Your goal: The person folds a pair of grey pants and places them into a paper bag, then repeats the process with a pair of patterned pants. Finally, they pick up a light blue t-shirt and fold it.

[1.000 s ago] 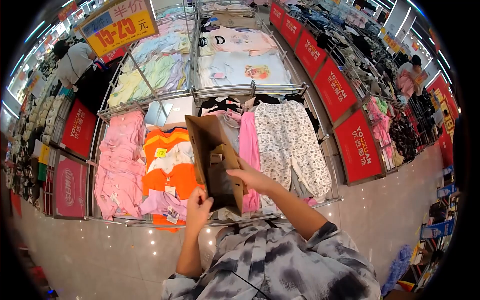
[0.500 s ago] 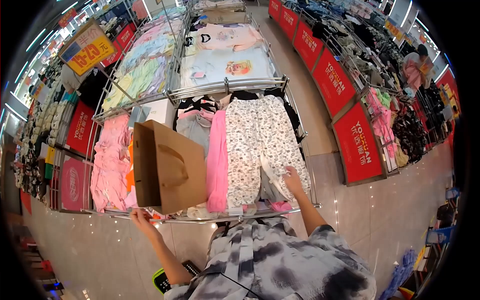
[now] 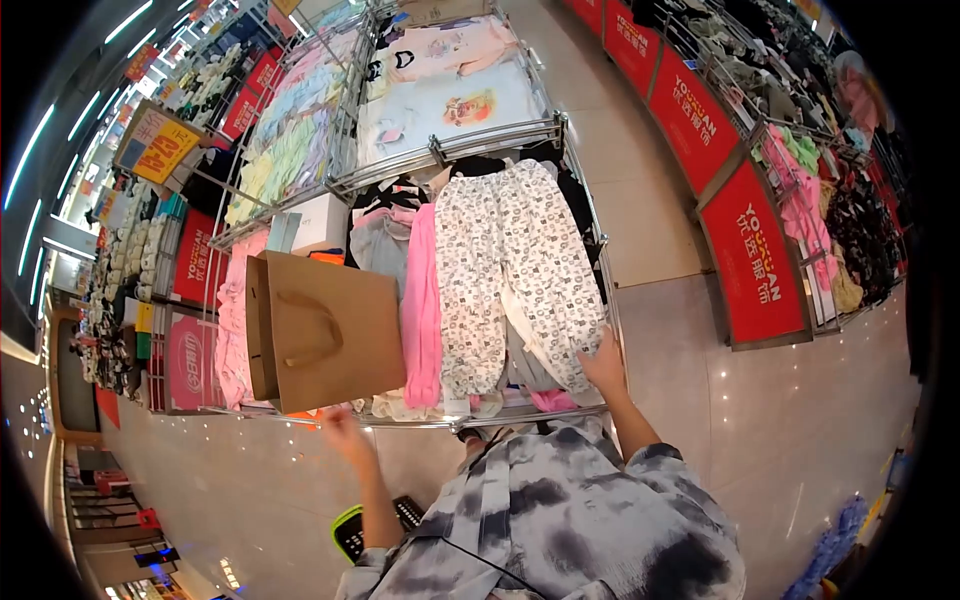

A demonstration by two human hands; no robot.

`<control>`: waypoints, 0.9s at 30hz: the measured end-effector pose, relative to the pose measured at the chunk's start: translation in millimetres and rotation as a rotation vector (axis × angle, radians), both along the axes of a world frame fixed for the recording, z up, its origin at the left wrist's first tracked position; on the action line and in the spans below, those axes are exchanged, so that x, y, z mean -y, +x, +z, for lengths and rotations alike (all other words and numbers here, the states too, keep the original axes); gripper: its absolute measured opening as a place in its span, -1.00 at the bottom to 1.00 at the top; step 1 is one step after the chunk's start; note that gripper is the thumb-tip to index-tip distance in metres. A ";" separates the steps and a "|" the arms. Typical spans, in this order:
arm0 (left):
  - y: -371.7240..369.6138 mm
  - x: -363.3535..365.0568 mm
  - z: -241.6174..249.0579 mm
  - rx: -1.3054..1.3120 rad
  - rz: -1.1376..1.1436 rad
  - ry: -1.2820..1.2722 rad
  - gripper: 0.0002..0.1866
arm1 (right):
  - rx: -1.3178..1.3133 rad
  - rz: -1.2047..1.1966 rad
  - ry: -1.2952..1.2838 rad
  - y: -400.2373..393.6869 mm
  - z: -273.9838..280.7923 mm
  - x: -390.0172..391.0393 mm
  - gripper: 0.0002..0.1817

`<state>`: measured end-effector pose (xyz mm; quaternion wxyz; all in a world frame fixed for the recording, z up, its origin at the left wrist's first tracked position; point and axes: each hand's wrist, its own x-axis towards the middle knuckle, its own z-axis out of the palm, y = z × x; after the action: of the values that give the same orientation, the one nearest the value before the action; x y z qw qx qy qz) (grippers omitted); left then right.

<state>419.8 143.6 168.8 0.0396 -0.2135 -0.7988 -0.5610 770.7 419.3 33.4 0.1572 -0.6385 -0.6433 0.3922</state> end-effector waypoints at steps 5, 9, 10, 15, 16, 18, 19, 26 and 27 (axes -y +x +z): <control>31.9 -47.3 -118.9 0.169 -0.402 -0.539 -0.47 | -0.193 -0.078 -0.068 7.6 -41.3 -0.4 -0.07; 31.5 -68.3 -188.5 0.389 -0.505 -0.659 -0.41 | -0.209 -0.088 -0.086 13.6 -37.3 7.0 -0.13; 34.8 -74.6 -187.2 0.510 -0.547 -0.679 -0.41 | -0.197 -0.087 -0.072 16.0 -42.6 8.8 -0.17; 13.8 -77.9 -239.3 0.635 -0.424 -0.579 -0.44 | -0.233 -0.117 -0.106 23.2 -78.0 12.8 -0.30; 18.1 -76.7 -226.5 0.662 -0.414 -0.518 -0.44 | -0.262 -0.139 -0.185 21.0 -64.2 12.8 -0.31; 28.6 -75.8 -213.5 0.541 -0.279 -0.537 -0.47 | -0.285 -0.173 -0.260 18.2 -18.8 16.7 -0.35; 27.3 -74.1 -211.4 0.460 -0.268 -0.570 -0.50 | -0.250 -0.167 -0.274 17.8 -4.0 18.4 -0.36; 27.3 -73.1 -197.1 0.701 -0.475 -0.513 -0.69 | 0.070 0.081 -0.137 19.5 25.4 29.8 -0.49; 26.1 -72.6 -200.4 0.732 -0.487 -0.501 -0.69 | 0.047 0.097 -0.089 22.0 31.5 30.5 -0.52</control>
<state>445.9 216.2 -31.5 -0.4274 -0.1858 -0.7974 -0.3833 792.7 388.8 65.0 0.0942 -0.6218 -0.6590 0.4126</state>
